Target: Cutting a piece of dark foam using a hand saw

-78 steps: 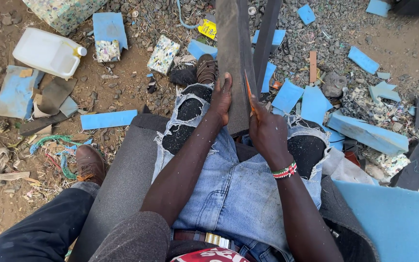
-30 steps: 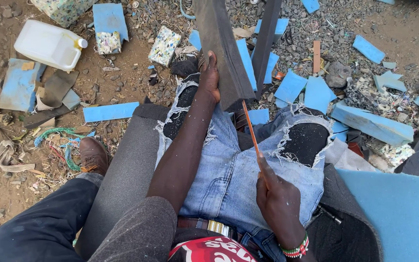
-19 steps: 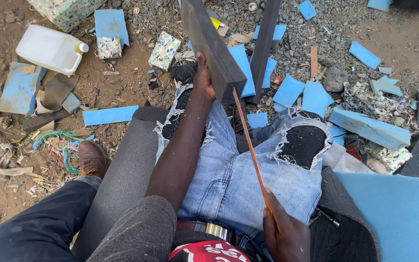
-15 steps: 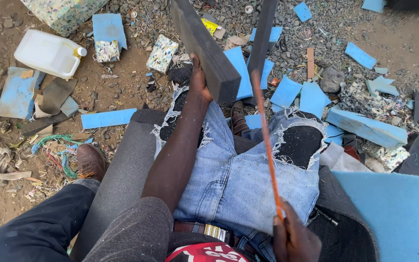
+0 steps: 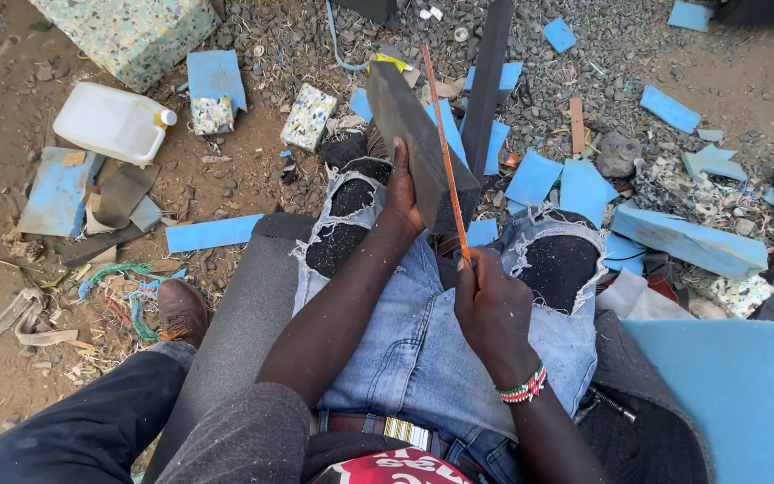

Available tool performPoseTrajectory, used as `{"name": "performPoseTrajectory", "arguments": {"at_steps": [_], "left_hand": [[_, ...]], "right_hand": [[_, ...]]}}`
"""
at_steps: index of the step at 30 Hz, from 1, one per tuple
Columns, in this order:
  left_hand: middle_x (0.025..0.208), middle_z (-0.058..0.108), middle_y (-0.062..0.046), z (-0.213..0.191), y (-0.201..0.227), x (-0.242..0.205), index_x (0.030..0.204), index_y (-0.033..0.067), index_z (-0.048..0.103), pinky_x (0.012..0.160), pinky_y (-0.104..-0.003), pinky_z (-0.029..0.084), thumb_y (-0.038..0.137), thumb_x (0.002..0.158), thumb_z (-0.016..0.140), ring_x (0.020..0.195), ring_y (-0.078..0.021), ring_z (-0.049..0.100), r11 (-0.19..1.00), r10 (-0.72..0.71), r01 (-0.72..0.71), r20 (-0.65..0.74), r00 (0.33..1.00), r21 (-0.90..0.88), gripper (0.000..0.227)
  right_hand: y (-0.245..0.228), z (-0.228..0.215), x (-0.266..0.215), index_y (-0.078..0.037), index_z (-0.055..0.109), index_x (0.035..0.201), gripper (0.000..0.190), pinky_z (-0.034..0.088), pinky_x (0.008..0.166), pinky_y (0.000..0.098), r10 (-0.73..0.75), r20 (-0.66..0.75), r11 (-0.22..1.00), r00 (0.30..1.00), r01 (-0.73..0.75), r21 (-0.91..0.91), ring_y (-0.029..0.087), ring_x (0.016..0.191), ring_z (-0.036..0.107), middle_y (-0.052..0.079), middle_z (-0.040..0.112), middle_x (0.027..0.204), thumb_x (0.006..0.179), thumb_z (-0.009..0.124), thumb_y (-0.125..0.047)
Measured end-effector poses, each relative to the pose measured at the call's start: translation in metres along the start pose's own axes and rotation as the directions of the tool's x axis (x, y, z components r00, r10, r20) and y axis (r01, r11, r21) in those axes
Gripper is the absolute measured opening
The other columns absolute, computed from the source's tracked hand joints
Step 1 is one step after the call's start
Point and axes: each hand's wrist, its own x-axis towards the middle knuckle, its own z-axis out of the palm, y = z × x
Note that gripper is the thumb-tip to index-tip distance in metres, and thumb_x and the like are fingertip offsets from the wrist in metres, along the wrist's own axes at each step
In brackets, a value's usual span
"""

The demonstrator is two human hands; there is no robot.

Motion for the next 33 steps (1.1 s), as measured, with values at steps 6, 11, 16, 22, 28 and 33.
{"name": "performPoseTrajectory", "arguments": {"at_steps": [6,11,16,22,28,33], "left_hand": [[0.112,0.083,-0.016,-0.002,-0.021,0.006,0.110,0.0137,0.081,0.091,-0.051,0.069,0.069,0.084,0.088,0.098,-0.0345,0.081,0.994,-0.075,0.072,-0.030,0.997,-0.086,0.061],[0.112,0.083,-0.016,0.034,-0.040,-0.041,0.114,0.0097,0.079,0.090,-0.050,0.070,0.063,0.082,0.093,0.098,-0.0312,0.082,0.980,-0.168,0.170,0.027,0.985,-0.103,0.063],[0.122,0.069,-0.014,-0.076,-0.106,0.012,0.130,0.0059,0.065,0.093,-0.052,0.064,0.052,0.094,0.086,0.107,-0.0307,0.073,0.802,-0.049,0.018,0.037,0.998,0.597,0.062],[0.126,0.068,-0.015,-0.103,-0.124,0.039,0.154,0.0173,0.052,0.089,-0.044,0.064,0.062,0.089,0.081,0.108,-0.0318,0.074,0.583,-0.055,0.166,-0.165,0.985,0.796,0.084],[0.168,0.024,-0.040,-0.017,-0.034,0.035,0.174,0.0111,0.018,0.116,-0.085,0.032,0.035,0.086,0.095,0.154,-0.0661,0.029,-0.248,0.074,-0.140,0.163,0.984,0.959,0.119],[0.174,0.017,-0.033,-0.078,-0.081,0.148,0.175,0.0216,0.017,0.114,-0.086,0.039,0.011,0.080,0.097,0.153,-0.0670,0.030,-0.495,-0.149,-0.213,0.159,0.976,0.843,0.125]], "right_hand": [[0.030,0.023,0.023,-0.015,0.070,0.109,0.004,0.049,0.043,0.0454,0.000,-0.069,0.997,0.998,-0.006,-0.075,0.040,0.048,0.066,0.012,0.068,0.059,0.109,0.067,-0.017],[0.019,0.009,0.055,-0.007,0.071,0.108,0.006,0.057,0.081,0.0493,-0.085,-0.325,0.992,0.942,0.110,0.059,0.047,0.103,0.067,0.015,0.062,0.126,0.109,0.071,-0.013],[0.037,0.018,0.057,-0.005,0.071,0.105,0.012,0.056,0.089,0.0533,-0.056,-0.279,0.975,0.959,0.112,0.190,0.053,0.115,0.063,0.020,0.061,0.127,0.109,0.068,-0.016],[0.112,0.031,0.051,-0.008,0.070,0.099,0.010,0.053,0.083,0.0597,0.031,-0.129,0.986,0.991,-0.009,0.168,0.053,0.106,0.066,0.020,0.070,0.112,0.105,0.066,-0.014],[0.141,0.016,0.054,-0.008,0.066,0.109,0.015,0.051,0.083,0.0561,0.200,-0.143,0.954,0.969,-0.159,0.253,0.046,0.095,0.064,0.015,0.063,0.101,0.116,0.053,-0.011],[0.123,0.008,0.055,-0.008,0.064,0.108,0.020,0.049,0.074,0.0508,0.260,-0.101,0.925,0.960,-0.217,0.313,0.037,0.082,0.062,0.011,0.057,0.089,0.119,0.048,-0.011]]}}
